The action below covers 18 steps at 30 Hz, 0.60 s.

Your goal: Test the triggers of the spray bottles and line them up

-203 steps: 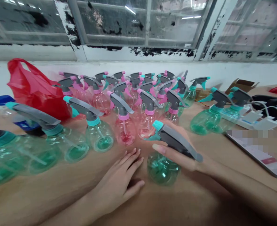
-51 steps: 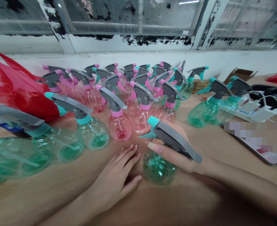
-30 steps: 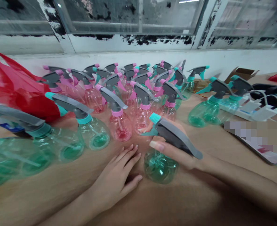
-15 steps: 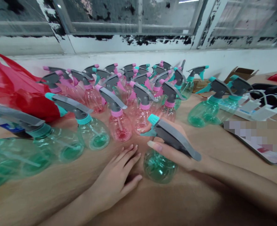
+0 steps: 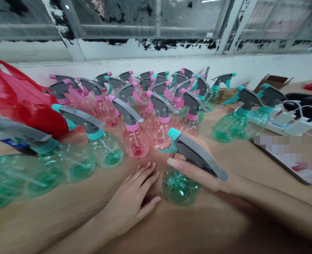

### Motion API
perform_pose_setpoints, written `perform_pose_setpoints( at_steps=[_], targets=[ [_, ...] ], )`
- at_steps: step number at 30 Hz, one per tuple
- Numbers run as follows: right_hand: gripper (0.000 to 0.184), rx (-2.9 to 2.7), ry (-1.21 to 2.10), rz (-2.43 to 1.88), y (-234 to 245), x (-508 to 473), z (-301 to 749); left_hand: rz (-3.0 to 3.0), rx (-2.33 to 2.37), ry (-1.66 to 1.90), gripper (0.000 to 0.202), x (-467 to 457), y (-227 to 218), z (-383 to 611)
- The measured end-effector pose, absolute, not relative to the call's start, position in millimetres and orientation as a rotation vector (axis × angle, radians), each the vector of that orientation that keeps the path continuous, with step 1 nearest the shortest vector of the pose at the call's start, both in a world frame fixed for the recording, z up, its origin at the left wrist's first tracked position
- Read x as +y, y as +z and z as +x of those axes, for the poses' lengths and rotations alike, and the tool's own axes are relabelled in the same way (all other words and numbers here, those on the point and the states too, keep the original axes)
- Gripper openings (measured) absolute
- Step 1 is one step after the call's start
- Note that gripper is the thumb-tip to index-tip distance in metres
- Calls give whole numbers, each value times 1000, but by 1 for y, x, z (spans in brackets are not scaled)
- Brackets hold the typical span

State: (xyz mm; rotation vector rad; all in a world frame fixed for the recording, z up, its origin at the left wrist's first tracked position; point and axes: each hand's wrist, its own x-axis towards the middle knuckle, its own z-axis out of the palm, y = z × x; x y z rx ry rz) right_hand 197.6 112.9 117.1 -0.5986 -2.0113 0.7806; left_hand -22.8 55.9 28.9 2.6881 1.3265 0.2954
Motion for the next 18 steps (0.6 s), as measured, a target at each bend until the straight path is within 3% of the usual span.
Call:
perform_pose_setpoints(
  at_steps=[18],
  targets=[
    [16,-1979,869,-552,110,115,201,2632,1321,311,55,56,35,-20]
  ],
)
